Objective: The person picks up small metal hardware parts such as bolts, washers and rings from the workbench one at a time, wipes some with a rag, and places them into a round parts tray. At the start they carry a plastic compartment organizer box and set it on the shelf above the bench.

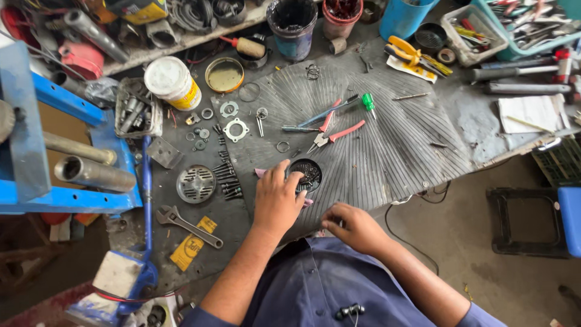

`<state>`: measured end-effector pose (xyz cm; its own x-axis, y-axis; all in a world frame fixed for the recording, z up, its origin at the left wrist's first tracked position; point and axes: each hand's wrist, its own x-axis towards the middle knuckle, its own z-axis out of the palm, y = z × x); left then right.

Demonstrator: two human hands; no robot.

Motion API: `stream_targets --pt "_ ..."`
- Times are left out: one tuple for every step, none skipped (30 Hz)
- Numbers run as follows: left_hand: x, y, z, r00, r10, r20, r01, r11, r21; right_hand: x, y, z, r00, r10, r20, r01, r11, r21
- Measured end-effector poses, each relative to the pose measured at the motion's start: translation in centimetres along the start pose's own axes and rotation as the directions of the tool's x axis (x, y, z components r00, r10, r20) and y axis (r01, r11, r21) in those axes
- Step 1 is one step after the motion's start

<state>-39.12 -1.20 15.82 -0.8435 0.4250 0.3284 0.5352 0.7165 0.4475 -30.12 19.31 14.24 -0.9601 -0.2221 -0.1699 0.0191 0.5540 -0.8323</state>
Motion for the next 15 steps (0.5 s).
stream_targets --pt "-0.1 -0.2 0.4 1.0 -0.019 -0.004 0.019 1.0 0.003 0.7 0.6 -0.5 0.999 -0.031 -0.034 0.03 0.999 -0.026" --pt "-0.2 -0.3 0.7 0.999 -0.037 -0.009 0.037 0.999 0.004 1.4 1.0 -0.9 0.996 -0.063 -0.068 0.059 0.997 -0.054" --pt "-0.6 -0.4 0.9 0.999 -0.054 -0.003 0.054 0.999 0.004 2.0 1.4 -1.2 0.991 -0.094 -0.1 0.086 0.993 -0.077" --pt "-1.2 -0.3 0.9 0.997 -0.073 0.003 0.073 0.997 0.006 2.6 1.6 -1.4 0.991 -0.055 -0.124 0.046 0.996 -0.07" --pt "-1.9 -0.1 0.8 0.995 -0.095 0.01 0.095 0.995 0.008 3.1 1.7 -1.5 0.989 -0.017 -0.145 0.007 0.998 -0.064" --pt "-2.6 0.2 0.6 0.993 -0.116 0.003 0.116 0.993 0.004 3.6 1.7 -1.6 0.986 0.021 -0.168 -0.03 0.998 -0.057" --pt "-3.3 0.6 0.2 0.992 -0.129 -0.006 0.129 0.992 0.001 3.9 1.7 -1.6 0.986 0.019 -0.167 -0.029 0.998 -0.055" --pt "-3.6 0.9 -0.1 0.991 -0.135 -0.02 0.135 0.991 -0.001 4.4 1.6 -1.8 0.985 0.014 -0.172 -0.024 0.998 -0.055" --pt "-3.8 1.2 -0.3 0.99 -0.138 -0.036 0.138 0.99 0.023 4.8 1.6 -1.9 0.984 0.01 -0.179 -0.02 0.998 -0.056" --pt "-3.9 1.6 -0.5 0.989 -0.136 -0.05 0.139 0.989 0.045 5.2 1.5 -2.1 0.977 -0.048 -0.207 0.037 0.998 -0.055" --pt "-3.7 1.8 -0.7 0.989 -0.137 -0.06 0.141 0.988 0.067 5.6 1.5 -2.1 0.967 -0.1 -0.232 0.091 0.994 -0.052" --pt "-3.3 1.8 -0.7 0.99 -0.125 -0.067 0.128 0.991 0.049 5.8 1.4 -2.1 0.956 -0.151 -0.251 0.142 0.989 -0.051" --pt "-2.6 1.7 -0.6 0.991 -0.114 -0.076 0.117 0.993 0.032 6.1 1.4 -2.1 0.953 -0.149 -0.264 0.143 0.989 -0.044" --pt "-1.7 1.3 -0.3 0.991 -0.1 -0.085 0.102 0.995 0.018 6.5 1.3 -1.9 0.948 -0.148 -0.281 0.145 0.989 -0.034" --pt "-0.6 0.9 0.1 0.994 -0.059 -0.086 0.063 0.997 0.041 6.9 1.3 -1.7 0.941 -0.151 -0.302 0.15 0.988 -0.027"
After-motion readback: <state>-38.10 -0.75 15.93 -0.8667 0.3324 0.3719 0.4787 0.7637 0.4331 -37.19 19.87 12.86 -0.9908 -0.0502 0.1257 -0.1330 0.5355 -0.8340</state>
